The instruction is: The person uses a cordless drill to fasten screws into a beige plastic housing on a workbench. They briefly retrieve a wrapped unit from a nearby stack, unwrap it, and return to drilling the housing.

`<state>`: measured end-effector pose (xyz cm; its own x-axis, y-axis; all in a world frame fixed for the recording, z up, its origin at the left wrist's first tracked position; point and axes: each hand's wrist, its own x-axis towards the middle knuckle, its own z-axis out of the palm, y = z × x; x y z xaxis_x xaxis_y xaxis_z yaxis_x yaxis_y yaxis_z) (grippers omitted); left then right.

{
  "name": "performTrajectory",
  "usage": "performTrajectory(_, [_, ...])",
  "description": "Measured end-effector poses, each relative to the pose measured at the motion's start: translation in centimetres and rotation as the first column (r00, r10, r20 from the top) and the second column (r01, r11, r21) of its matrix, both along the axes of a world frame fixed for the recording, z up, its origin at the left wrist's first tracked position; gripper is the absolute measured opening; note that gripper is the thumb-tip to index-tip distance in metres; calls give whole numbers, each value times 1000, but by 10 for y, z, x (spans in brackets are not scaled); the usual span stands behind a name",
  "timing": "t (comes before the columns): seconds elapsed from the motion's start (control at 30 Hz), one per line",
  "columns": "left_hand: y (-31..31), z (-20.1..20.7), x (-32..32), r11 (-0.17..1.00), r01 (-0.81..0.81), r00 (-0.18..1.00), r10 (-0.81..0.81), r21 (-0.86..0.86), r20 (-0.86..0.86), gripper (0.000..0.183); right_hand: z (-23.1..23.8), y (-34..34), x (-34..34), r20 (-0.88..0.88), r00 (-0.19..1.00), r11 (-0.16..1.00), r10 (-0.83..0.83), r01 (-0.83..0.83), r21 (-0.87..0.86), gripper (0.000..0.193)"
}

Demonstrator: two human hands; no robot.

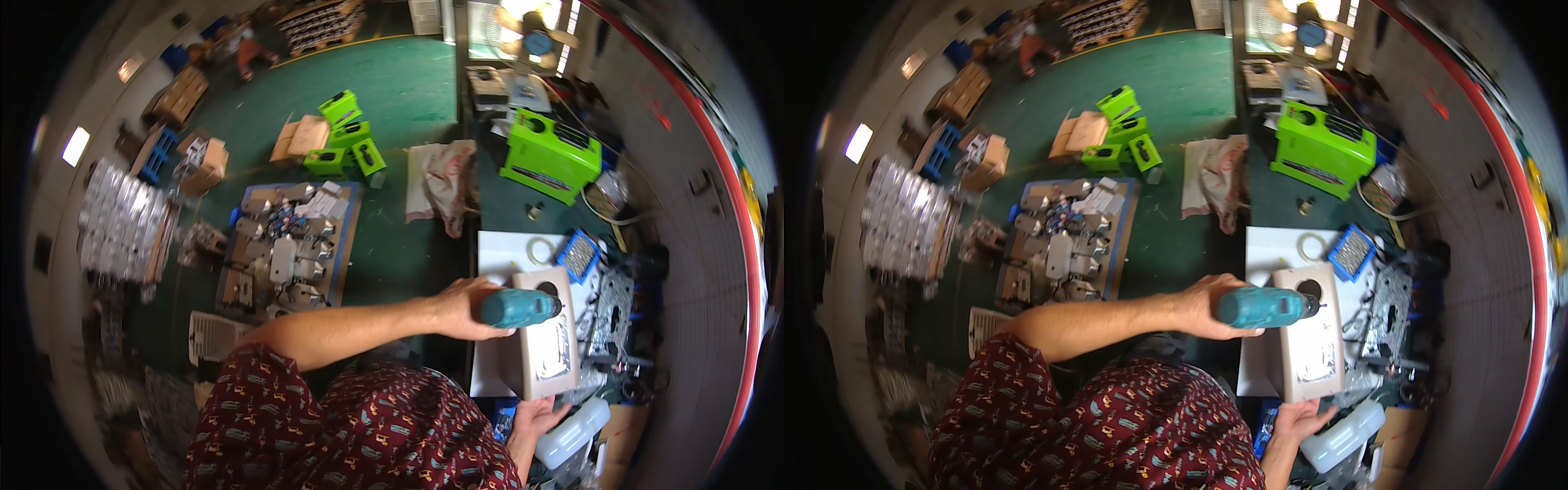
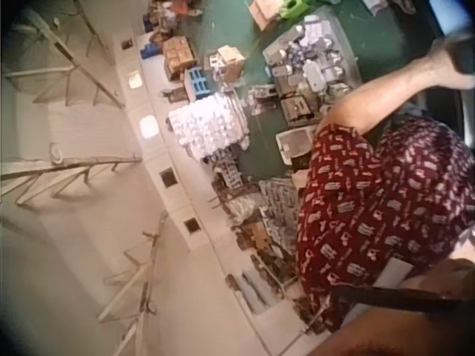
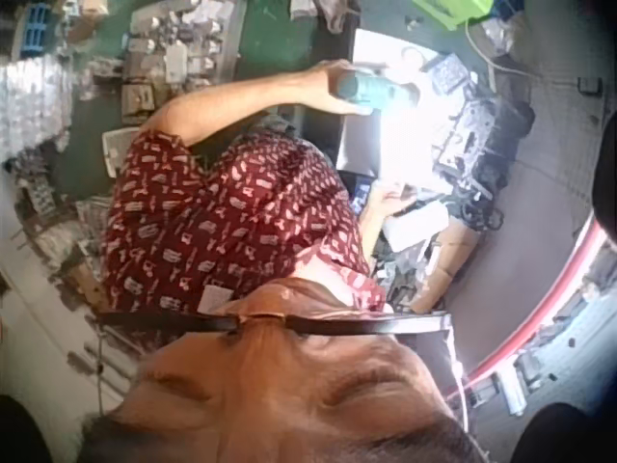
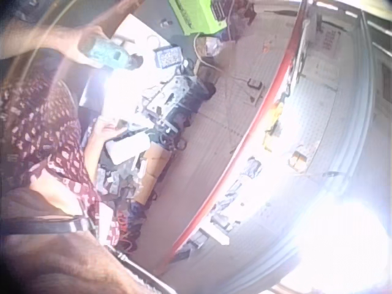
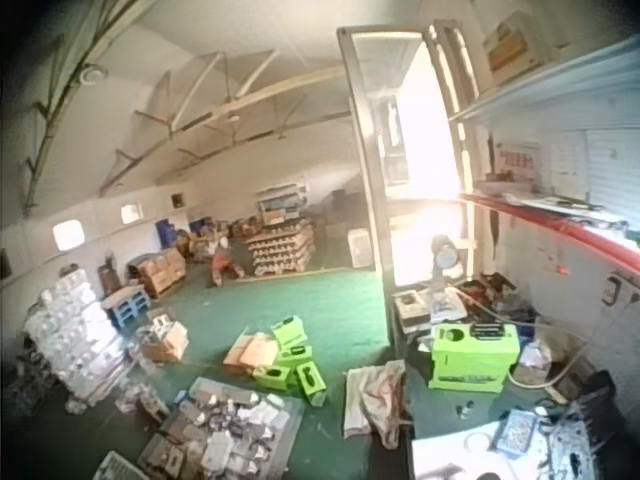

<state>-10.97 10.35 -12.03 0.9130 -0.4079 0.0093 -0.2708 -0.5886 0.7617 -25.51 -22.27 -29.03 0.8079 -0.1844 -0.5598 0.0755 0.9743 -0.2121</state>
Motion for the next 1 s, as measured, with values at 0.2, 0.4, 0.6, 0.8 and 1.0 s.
performTrajectory(0.2, [117,-63,-83,895,-344,939,324,-285,-117,43,7,5,21,-82,926,757,368,-349,-552,60])
performTrajectory(0.4, [237,-155,-208,637,-756,570,754,151,-326,51,48,47,68,-167,925,558,341,-342,-756,58])
performTrajectory(0.6, [300,-218,-356,513,-736,197,787,442,-585,50,84,122,124,-216,863,396,456,-414,-820,50])
performTrajectory(0.8, [280,-242,-432,347,-720,-168,753,601,-636,48,117,266,176,-238,616,126,751,-488,-864,36])
performTrajectory(1.0, [218,-261,-480,238,-743,-320,695,626,-644,48,95,430,189,-259,177,-163,950,-430,-888,35])
